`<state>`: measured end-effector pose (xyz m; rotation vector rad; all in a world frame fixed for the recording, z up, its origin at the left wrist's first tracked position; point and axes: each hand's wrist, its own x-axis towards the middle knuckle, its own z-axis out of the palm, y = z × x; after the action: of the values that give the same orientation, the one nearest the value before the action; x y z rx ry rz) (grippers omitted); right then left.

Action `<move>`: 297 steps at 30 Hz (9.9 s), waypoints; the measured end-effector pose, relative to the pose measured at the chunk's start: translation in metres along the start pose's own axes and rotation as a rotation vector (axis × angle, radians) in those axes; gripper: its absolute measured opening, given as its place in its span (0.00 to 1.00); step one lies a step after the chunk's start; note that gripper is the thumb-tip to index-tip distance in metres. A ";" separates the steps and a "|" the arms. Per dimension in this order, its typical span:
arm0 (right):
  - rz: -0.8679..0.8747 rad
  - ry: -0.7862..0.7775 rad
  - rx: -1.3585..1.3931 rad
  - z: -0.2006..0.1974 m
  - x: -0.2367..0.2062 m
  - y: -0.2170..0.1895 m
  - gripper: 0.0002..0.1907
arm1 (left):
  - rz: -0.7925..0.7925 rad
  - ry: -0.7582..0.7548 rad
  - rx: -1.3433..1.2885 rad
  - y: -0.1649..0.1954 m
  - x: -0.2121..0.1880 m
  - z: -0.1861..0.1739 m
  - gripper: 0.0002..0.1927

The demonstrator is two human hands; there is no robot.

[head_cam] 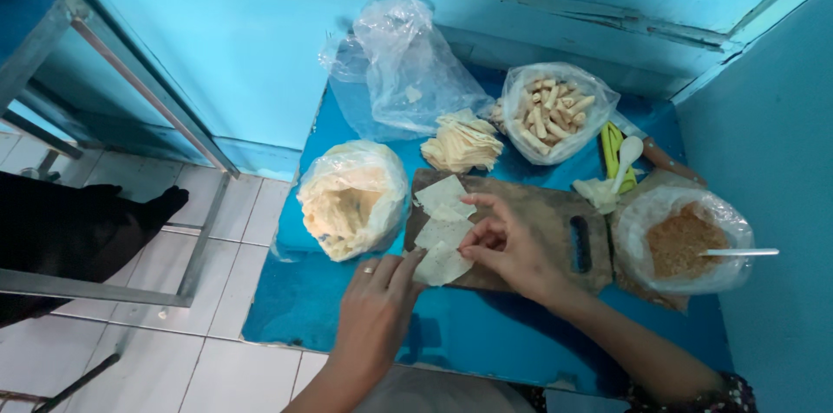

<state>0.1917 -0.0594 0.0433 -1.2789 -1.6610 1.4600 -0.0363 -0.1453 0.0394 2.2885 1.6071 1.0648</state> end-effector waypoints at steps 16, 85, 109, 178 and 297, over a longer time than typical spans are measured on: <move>-0.072 0.029 -0.370 0.018 -0.018 -0.020 0.30 | 0.029 0.053 0.041 0.009 0.001 -0.004 0.17; -0.781 -0.315 -1.484 0.088 0.125 -0.069 0.05 | 0.296 0.056 0.288 -0.015 0.033 0.098 0.19; 0.064 -0.173 -0.085 -0.055 0.043 -0.008 0.13 | 0.073 0.098 -0.080 -0.026 0.043 0.078 0.19; -0.983 0.187 -1.499 -0.006 0.040 0.004 0.35 | 0.183 0.022 0.139 -0.036 0.038 0.063 0.21; -0.780 0.282 -0.890 0.013 -0.019 -0.010 0.20 | -0.084 0.210 0.015 0.013 0.020 0.027 0.05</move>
<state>0.1843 -0.0816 0.0530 -0.9424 -2.3045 0.0509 -0.0060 -0.1266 0.0351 2.1579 1.7745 1.3131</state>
